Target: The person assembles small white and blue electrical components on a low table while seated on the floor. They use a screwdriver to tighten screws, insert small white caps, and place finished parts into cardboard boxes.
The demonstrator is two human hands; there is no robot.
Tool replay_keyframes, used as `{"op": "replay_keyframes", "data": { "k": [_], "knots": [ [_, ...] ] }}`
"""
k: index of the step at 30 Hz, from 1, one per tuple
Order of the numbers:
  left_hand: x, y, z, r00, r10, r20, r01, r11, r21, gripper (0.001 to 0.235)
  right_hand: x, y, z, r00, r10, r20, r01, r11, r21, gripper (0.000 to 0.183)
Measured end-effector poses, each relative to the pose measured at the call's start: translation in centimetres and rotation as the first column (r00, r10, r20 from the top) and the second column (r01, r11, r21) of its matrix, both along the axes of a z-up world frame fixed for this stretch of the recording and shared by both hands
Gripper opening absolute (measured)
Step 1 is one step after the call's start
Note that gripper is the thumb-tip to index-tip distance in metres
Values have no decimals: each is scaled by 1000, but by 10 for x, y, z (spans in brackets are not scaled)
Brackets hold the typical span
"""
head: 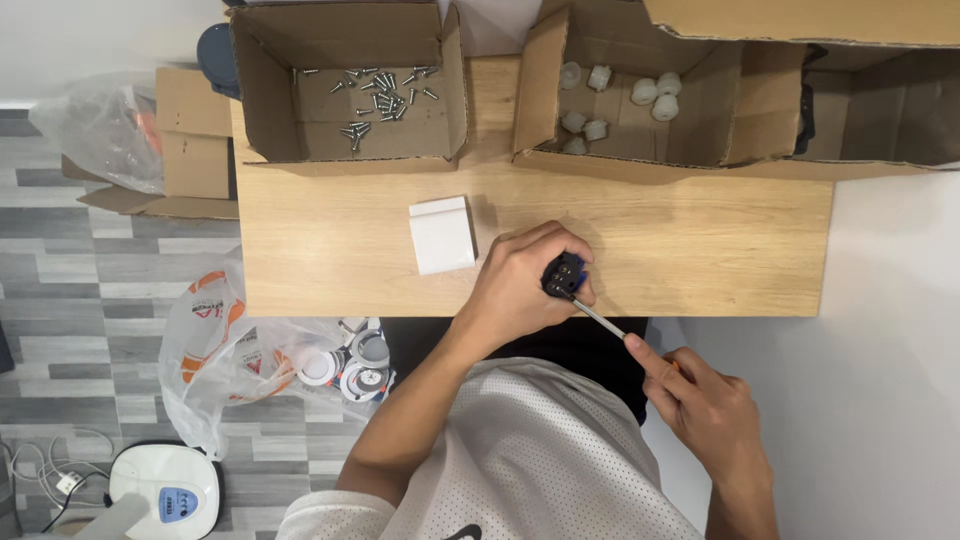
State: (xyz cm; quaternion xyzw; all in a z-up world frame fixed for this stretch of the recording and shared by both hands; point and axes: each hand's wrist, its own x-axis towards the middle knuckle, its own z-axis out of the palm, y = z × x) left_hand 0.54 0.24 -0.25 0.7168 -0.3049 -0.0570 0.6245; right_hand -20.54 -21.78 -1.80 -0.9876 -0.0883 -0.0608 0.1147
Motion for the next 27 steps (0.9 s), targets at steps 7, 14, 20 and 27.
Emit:
{"op": "replay_keyframes", "data": {
  "k": [7,14,20,27],
  "knots": [
    [4,4,1,995,-90,-43,92,994,59,35,1,-3,4,999,-8,32,12,991,-133,63],
    [5,4,-5,993,-103,58,100,993,61,32,1,8,7,932,-44,-360,225,850,477,52],
    [0,5,-6,996,-90,23,88,994,68,33,4,5,5,830,-79,-552,434,714,549,43],
    [-6,3,-2,1000,-27,14,27,1000,13,28,17,14,22,924,-46,-381,284,749,598,42]
  ]
}}
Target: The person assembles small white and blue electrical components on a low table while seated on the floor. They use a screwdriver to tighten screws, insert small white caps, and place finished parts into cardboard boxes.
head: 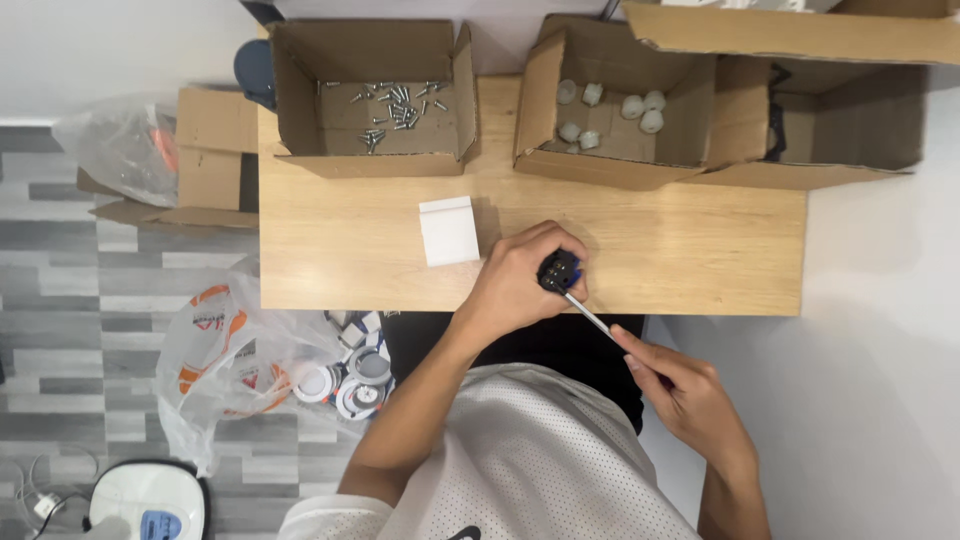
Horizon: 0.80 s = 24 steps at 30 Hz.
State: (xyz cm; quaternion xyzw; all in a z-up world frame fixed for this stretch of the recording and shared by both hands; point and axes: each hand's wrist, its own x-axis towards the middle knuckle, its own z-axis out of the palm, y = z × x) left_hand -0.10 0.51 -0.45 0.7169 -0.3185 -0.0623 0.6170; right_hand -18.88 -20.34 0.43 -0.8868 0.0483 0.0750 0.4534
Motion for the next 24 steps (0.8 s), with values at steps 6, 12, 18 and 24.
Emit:
{"op": "replay_keyframes", "data": {
  "k": [6,12,18,24],
  "knots": [
    [-5,2,8,990,107,-87,-107,994,2,23,2,-8,31,990,48,131,-19,975,-221,42],
    [-9,10,24,992,104,-71,-103,995,19,33,9,-11,35,954,-86,287,188,917,-350,31],
    [-9,12,18,993,74,-91,-84,991,-107,61,44,-9,17,900,-153,407,332,847,-416,20],
    [-9,11,19,992,57,-109,-78,977,-200,72,69,-14,-3,862,-71,502,384,740,-553,19]
  ]
}}
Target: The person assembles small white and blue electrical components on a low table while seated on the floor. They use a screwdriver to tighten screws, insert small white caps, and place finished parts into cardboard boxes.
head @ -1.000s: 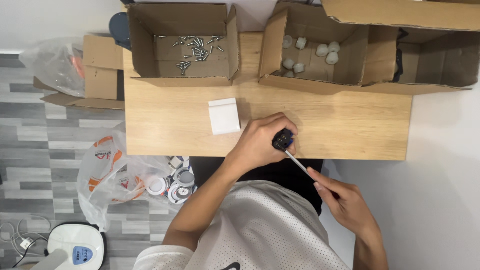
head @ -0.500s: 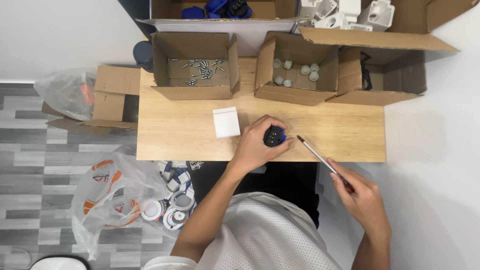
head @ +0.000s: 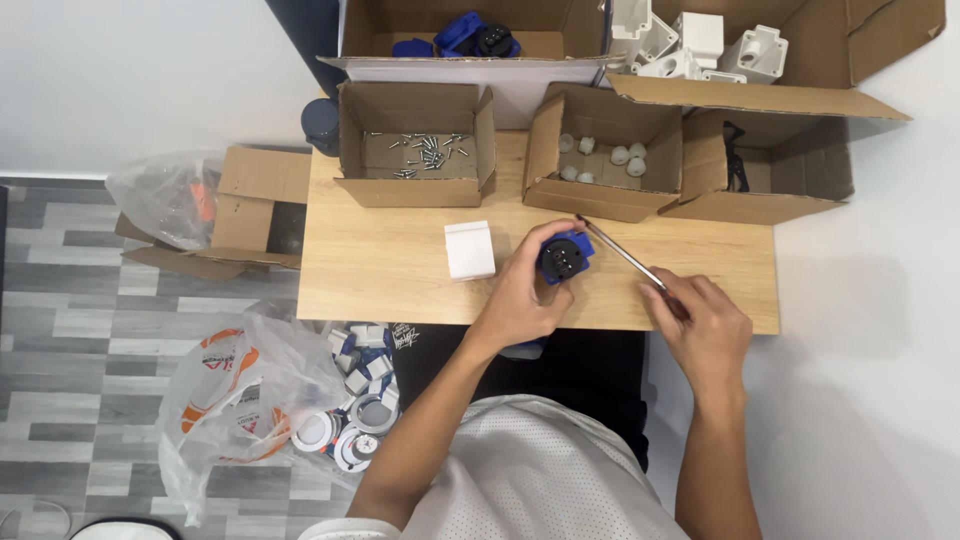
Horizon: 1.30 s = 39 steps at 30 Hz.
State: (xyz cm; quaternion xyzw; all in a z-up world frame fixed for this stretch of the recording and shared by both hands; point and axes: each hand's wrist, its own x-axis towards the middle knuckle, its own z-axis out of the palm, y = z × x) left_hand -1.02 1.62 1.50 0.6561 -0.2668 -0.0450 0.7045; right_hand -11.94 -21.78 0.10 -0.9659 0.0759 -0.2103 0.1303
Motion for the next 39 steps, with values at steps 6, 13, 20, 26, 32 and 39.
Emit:
{"op": "replay_keyframes", "data": {
  "k": [6,13,20,26,32,39],
  "knots": [
    [-1,-3,-3,999,9,-44,-13,996,-93,67,30,3,1,991,130,21,-131,991,19,19],
    [2,-9,-9,995,-2,-101,-10,992,-123,65,58,20,-17,969,240,67,-236,970,-60,22],
    [5,-15,-14,991,22,-130,-34,995,-90,76,75,25,-33,938,335,93,-327,941,-89,14],
    [7,-16,-17,978,10,-211,-36,992,-123,80,77,21,-40,930,361,69,-358,932,-62,23],
    [6,-20,-18,981,59,-185,-67,997,-37,84,79,26,-29,935,342,88,-334,938,-95,12],
    [4,-20,-23,987,56,-154,-62,997,-36,83,81,26,-28,926,355,128,-346,934,-93,9]
  ]
}}
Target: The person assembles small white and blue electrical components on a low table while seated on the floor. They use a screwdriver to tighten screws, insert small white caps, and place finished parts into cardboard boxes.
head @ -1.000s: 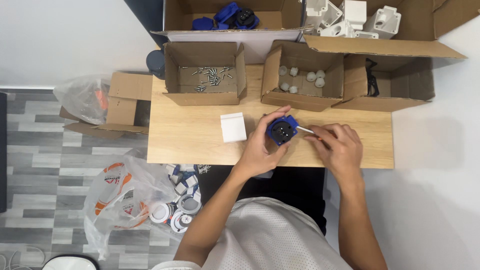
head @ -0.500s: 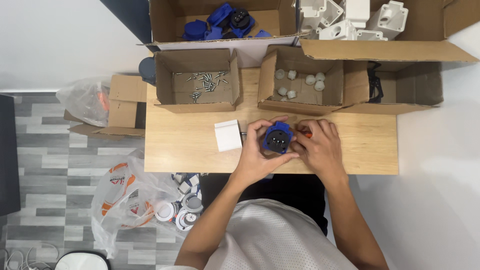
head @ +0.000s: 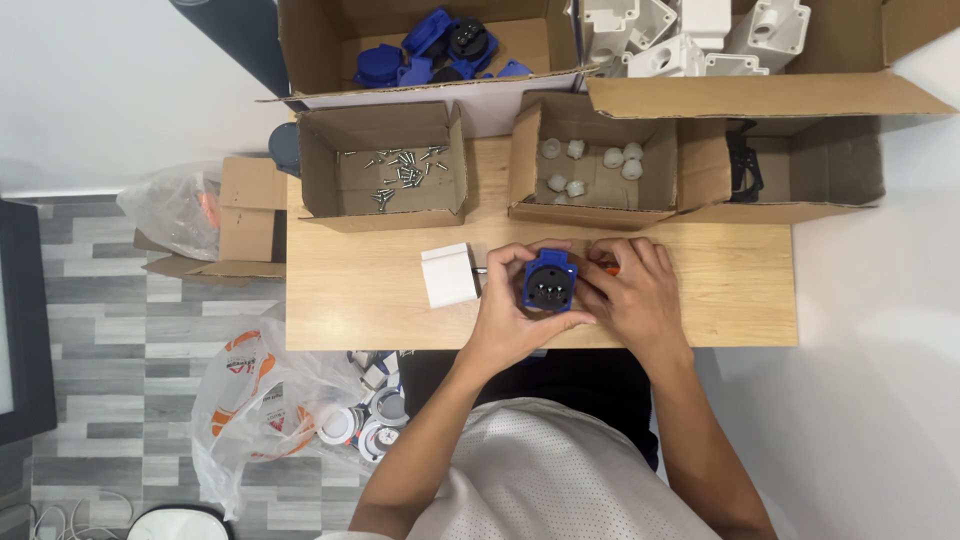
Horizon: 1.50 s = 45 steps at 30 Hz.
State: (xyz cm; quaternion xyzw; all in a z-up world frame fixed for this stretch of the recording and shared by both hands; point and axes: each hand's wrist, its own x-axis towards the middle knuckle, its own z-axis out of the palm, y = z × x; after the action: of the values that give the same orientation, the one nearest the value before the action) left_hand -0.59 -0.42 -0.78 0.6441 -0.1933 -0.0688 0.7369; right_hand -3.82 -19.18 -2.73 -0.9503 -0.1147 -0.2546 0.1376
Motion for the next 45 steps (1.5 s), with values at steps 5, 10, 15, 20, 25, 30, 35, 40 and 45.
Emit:
{"op": "replay_keyframes", "data": {
  "k": [5,10,15,20,25,30,35,40,45],
  "knots": [
    [0,0,-3,999,16,36,-16,1000,12,82,2,3,4,1000,0,27,0,1000,11,9],
    [0,-2,3,999,24,41,-24,1000,-4,79,2,4,10,1000,4,16,-4,1000,19,9],
    [2,-1,5,998,30,57,-32,999,37,77,3,6,13,1000,-8,12,7,1000,26,11],
    [2,-1,9,998,25,53,-27,999,34,76,2,4,12,1000,0,-23,1,999,43,13],
    [3,-2,11,997,48,59,-51,998,35,79,2,3,11,1000,3,-25,-2,999,32,14],
    [4,0,8,990,86,109,-90,995,31,80,1,3,16,999,23,-35,-21,999,38,23],
    [3,0,1,975,131,182,-140,989,37,66,0,-3,-1,999,25,-38,-24,999,42,31],
    [4,4,5,956,140,257,-174,978,116,67,-1,-7,-11,999,23,-26,-22,999,38,52],
    [4,4,10,962,111,248,-138,986,97,76,-3,-7,-13,999,13,-37,-11,999,41,67]
  ]
}}
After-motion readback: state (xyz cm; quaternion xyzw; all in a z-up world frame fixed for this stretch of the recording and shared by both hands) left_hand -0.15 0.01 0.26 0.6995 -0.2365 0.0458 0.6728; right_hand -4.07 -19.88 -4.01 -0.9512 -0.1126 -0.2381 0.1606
